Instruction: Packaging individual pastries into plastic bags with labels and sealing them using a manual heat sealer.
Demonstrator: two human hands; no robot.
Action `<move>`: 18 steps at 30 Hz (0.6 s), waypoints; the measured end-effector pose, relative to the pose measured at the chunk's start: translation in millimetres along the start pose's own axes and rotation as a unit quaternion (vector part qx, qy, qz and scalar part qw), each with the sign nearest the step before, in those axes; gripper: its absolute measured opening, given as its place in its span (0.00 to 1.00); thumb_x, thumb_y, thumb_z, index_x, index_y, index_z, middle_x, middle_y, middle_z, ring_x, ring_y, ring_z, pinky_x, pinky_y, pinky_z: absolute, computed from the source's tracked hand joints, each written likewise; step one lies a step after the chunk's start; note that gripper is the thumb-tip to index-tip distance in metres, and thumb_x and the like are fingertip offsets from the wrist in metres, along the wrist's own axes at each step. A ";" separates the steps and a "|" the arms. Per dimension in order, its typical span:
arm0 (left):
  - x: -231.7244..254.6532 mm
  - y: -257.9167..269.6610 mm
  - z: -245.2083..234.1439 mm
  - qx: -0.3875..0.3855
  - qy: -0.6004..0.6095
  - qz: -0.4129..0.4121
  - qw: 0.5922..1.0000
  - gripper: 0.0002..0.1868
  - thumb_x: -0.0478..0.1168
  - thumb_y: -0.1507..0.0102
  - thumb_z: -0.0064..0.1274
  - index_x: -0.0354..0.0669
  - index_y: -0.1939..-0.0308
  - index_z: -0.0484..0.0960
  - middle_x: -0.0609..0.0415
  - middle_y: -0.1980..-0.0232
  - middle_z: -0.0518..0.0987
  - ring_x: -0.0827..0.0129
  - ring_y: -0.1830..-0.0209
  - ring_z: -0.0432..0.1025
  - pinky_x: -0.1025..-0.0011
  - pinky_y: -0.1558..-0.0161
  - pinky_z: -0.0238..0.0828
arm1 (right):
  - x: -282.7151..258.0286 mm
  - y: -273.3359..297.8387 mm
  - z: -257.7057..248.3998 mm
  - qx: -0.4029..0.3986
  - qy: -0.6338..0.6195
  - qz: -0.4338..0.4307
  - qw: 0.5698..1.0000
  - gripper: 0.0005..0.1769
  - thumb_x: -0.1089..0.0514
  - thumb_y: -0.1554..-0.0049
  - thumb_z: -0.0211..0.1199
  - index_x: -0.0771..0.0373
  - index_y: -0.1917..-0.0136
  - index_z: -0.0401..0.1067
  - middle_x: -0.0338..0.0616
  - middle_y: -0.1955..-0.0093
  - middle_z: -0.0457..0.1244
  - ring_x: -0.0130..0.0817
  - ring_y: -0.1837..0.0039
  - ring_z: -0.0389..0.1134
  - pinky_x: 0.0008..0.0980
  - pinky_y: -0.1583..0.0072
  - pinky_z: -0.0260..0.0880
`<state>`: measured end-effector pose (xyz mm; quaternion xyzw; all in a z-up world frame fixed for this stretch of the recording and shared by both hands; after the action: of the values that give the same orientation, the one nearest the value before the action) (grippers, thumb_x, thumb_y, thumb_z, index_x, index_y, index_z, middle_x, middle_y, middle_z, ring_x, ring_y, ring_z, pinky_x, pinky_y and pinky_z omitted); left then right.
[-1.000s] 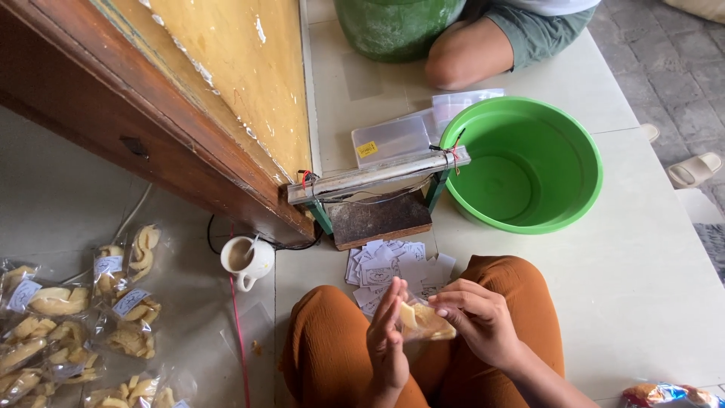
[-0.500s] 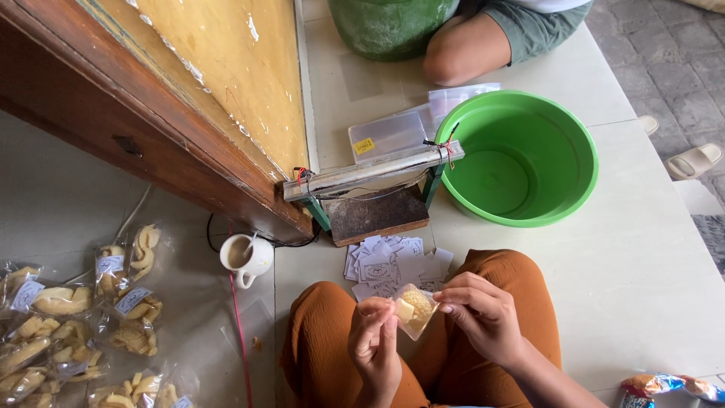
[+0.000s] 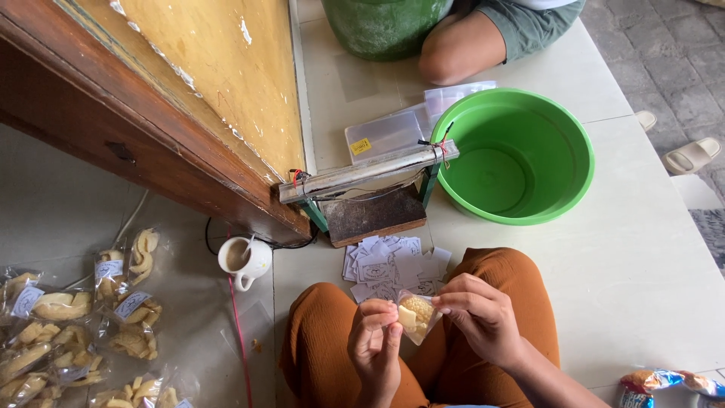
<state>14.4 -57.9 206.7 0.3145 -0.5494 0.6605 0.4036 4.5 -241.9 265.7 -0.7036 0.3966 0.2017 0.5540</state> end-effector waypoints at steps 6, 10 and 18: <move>-4.9 2.3 -1.9 -0.005 -0.008 -0.021 1.000 0.04 0.37 0.32 0.52 0.42 0.59 0.81 0.50 0.58 0.78 0.65 0.58 0.73 0.70 0.59 0.76 | 11.9 5.7 2.0 0.007 -0.002 0.051 0.999 0.11 0.57 0.40 0.62 0.64 0.46 0.74 0.39 0.59 0.71 0.31 0.58 0.71 0.28 0.52 0.73; -4.1 3.7 -4.1 -0.003 -0.014 -0.025 1.000 0.04 0.36 0.32 0.51 0.42 0.58 0.80 0.50 0.58 0.77 0.65 0.58 0.73 0.69 0.57 0.76 | 18.9 5.6 3.0 0.020 -0.003 0.086 0.996 0.10 0.55 0.41 0.63 0.61 0.49 0.76 0.35 0.59 0.72 0.30 0.55 0.70 0.26 0.52 0.73; -2.8 -9.0 -7.6 0.013 0.012 -0.019 1.000 0.03 0.34 0.33 0.52 0.41 0.58 0.80 0.50 0.54 0.76 0.66 0.53 0.72 0.66 0.46 0.75 | 19.3 3.3 7.5 0.041 -0.084 0.091 0.991 0.07 0.56 0.41 0.64 0.61 0.55 0.77 0.39 0.55 0.72 0.34 0.52 0.73 0.29 0.48 0.74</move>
<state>23.9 -50.3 207.1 0.3222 -0.5298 0.6632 0.4191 14.8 -241.5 247.4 -0.6215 0.4195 0.2931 0.5932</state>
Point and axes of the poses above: each hand's wrist, its own y-axis away from the middle knuckle, its own z-axis out of the palm, x = y × z, the point moved 10 cm from there along -y, towards the middle knuckle
